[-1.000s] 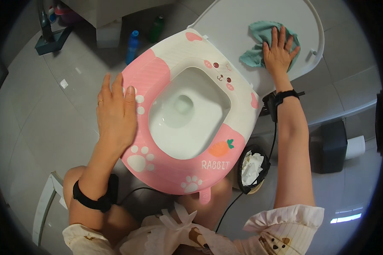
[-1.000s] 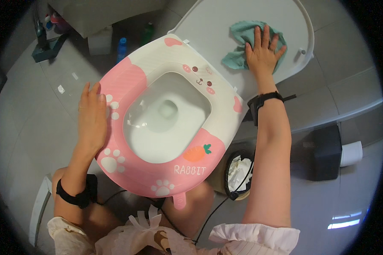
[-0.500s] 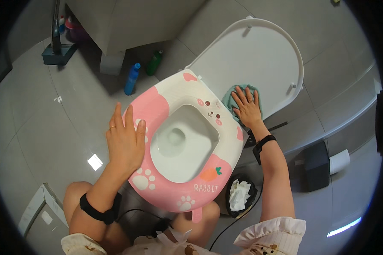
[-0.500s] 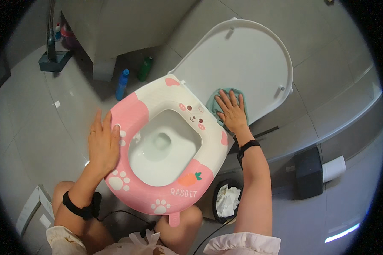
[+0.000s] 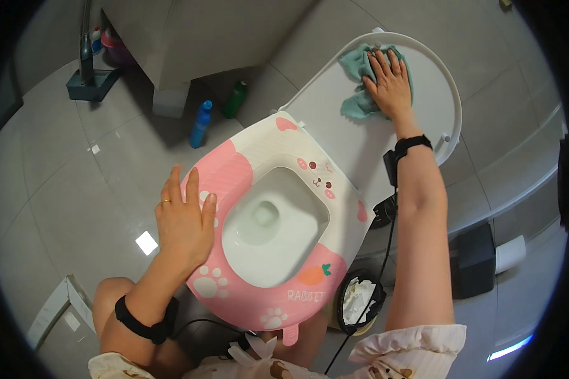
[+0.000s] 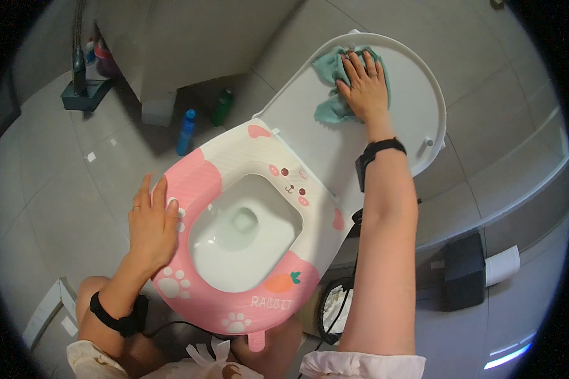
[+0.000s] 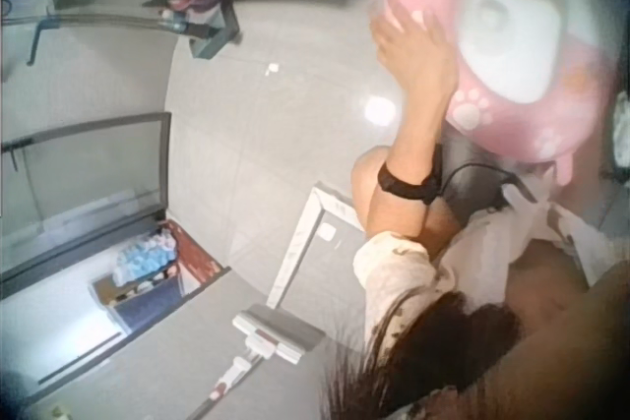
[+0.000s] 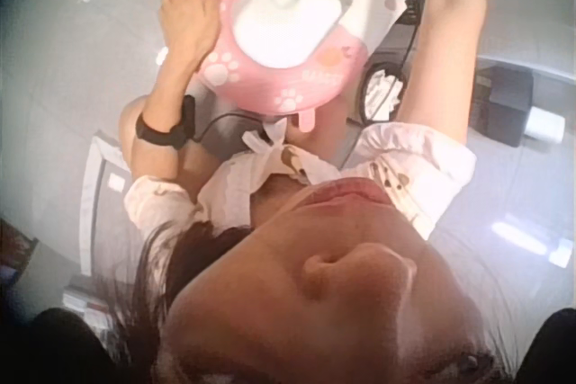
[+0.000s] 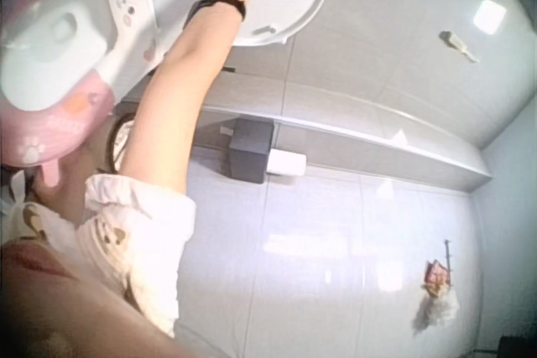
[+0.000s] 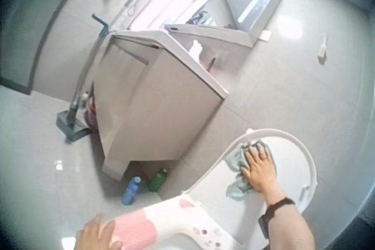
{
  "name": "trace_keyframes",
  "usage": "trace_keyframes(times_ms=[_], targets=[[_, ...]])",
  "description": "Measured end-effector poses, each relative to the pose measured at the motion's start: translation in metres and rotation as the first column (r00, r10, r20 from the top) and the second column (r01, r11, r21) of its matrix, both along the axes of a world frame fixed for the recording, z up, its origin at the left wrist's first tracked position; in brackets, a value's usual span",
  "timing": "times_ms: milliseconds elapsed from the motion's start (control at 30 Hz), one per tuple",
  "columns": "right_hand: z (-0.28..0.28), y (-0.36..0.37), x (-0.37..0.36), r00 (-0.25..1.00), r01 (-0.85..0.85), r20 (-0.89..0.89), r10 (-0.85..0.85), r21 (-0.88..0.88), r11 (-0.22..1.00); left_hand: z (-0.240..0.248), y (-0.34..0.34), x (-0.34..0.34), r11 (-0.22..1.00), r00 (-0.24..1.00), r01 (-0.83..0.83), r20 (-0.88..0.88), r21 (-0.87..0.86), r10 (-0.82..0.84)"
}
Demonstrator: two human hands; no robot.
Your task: The person wipes the exterior of a toilet, including the tank and seat, with a blue cloth and then cleans the sink basin using a spray and the same cloth.
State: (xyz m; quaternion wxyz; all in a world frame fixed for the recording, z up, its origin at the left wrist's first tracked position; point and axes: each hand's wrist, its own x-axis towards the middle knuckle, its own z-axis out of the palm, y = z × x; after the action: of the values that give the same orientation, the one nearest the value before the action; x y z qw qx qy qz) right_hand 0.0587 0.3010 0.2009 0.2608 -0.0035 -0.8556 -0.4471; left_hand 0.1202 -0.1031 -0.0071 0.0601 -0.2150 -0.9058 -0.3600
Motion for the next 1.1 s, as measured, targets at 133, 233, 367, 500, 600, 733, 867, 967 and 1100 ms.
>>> trace_keyframes(times_ms=[133,233,367,500,600,733,867,967,1100], targets=[[0.011,0.014,0.010,1.000,0.016,-0.012,-0.015,0.093,0.996,-0.004,-0.001,0.000,1.000,1.000,-0.012,-0.012,-0.022,0.011],[0.023,0.039,0.024,0.981,0.001,-0.195,0.014,0.079,0.997,-0.010,-0.001,-0.002,1.000,0.999,0.019,-0.025,-0.009,-0.020],[0.036,0.068,0.052,0.924,-0.024,-0.380,0.052,0.078,0.997,-0.024,-0.002,-0.008,0.993,0.983,0.076,-0.158,-0.088,-0.089],[0.006,0.070,0.081,0.869,0.007,-0.495,-0.001,0.011,1.000,-0.024,-0.001,-0.012,0.999,0.989,0.043,-0.143,-0.031,-0.047],[-0.037,0.058,0.099,0.865,0.043,-0.497,-0.068,-0.061,0.997,-0.017,0.000,-0.007,0.999,0.989,0.051,-0.141,-0.019,-0.053],[-0.082,0.035,0.116,0.856,0.216,-0.444,-0.264,-0.157,0.964,-0.009,-0.001,-0.002,0.997,0.999,0.029,-0.047,0.065,-0.026],[-0.109,0.017,0.127,0.763,0.439,-0.407,-0.502,-0.245,0.865,-0.009,0.000,0.001,0.998,0.999,0.019,-0.052,0.058,-0.016],[-0.125,0.014,0.135,0.793,0.344,-0.405,-0.456,-0.320,0.883,-0.014,0.001,-0.001,1.000,0.996,-0.005,-0.092,0.021,0.007],[-0.142,0.009,0.151,0.866,0.264,-0.316,-0.387,-0.368,0.892,-0.018,-0.002,-0.002,0.995,0.989,-0.013,-0.146,-0.104,-0.002]])
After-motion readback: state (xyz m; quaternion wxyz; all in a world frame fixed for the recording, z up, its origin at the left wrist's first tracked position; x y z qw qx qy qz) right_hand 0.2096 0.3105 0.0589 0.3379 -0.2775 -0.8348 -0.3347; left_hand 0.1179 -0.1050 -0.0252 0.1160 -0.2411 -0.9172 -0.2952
